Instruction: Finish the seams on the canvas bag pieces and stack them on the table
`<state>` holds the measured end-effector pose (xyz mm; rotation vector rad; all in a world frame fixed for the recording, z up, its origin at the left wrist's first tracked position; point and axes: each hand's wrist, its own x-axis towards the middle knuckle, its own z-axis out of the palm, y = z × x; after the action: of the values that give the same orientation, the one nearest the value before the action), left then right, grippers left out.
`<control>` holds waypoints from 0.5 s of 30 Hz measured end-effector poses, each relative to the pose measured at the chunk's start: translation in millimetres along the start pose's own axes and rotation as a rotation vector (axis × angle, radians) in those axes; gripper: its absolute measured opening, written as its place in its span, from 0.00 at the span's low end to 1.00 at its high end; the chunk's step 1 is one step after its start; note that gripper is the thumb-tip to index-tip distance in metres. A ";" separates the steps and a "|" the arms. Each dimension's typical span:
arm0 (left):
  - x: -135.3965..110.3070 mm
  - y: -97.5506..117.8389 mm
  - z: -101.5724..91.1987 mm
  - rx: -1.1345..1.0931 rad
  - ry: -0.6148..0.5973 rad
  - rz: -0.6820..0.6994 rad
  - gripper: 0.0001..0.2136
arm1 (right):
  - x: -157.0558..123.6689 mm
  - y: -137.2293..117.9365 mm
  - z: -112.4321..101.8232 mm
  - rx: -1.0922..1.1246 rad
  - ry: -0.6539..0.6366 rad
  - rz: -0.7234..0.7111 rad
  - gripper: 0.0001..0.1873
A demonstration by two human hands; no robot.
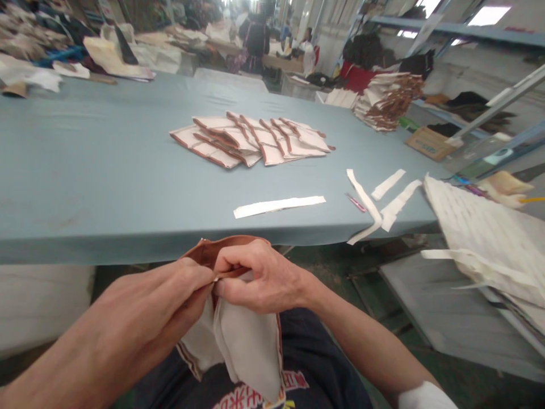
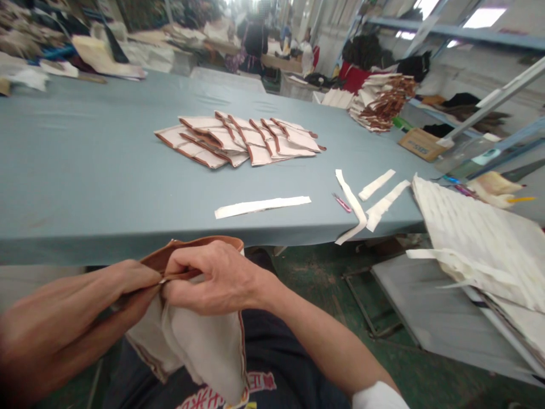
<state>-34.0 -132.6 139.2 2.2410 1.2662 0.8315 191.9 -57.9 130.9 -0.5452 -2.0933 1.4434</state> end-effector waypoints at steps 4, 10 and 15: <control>-4.0 5.2 -1.6 0.049 0.011 0.137 0.17 | -2.1 4.6 3.4 0.197 -0.035 0.105 0.07; -6.9 -4.7 -5.5 0.117 -0.038 0.253 0.19 | -1.5 15.4 6.8 0.557 -0.119 0.308 0.10; -15.8 -19.6 -3.2 0.155 -0.058 0.364 0.28 | -3.1 21.3 14.3 0.605 -0.065 0.305 0.13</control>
<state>-54.4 -136.6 124.7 2.6485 0.9366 0.8086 185.9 -62.7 106.3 -0.5856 -1.5332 2.1744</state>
